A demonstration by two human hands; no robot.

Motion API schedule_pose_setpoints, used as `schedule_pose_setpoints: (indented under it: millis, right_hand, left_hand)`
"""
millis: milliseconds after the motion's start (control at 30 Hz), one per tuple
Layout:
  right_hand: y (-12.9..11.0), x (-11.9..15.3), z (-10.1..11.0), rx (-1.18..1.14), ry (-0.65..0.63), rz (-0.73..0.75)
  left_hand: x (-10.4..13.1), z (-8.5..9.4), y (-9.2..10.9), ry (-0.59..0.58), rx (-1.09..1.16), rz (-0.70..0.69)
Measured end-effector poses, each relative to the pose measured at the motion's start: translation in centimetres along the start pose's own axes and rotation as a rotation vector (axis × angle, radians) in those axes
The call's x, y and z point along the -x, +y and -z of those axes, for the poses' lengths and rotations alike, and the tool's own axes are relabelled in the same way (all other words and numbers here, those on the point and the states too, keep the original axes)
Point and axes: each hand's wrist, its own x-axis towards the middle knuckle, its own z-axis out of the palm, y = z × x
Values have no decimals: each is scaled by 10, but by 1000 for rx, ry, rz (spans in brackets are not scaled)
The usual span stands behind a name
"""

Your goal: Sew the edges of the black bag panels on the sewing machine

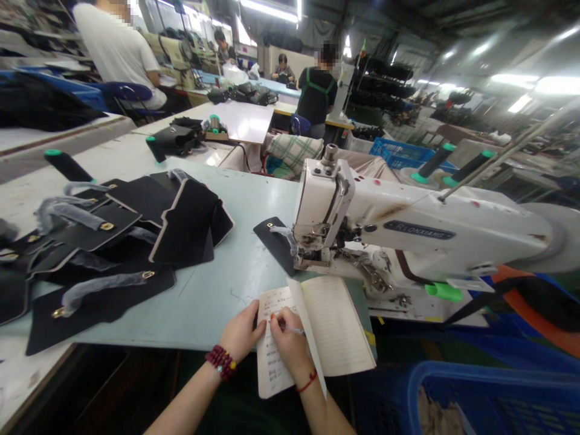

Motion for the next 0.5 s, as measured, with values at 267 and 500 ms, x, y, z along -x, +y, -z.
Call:
schedule_pose_setpoints:
  millis: [267, 500]
  right_hand:
    - [14, 2, -3, 36, 12, -9]
    - [16, 2, -4, 57, -14, -12]
  left_hand:
    - [1, 1, 1, 1, -8, 3]
    - [2, 2, 2, 3, -1, -7]
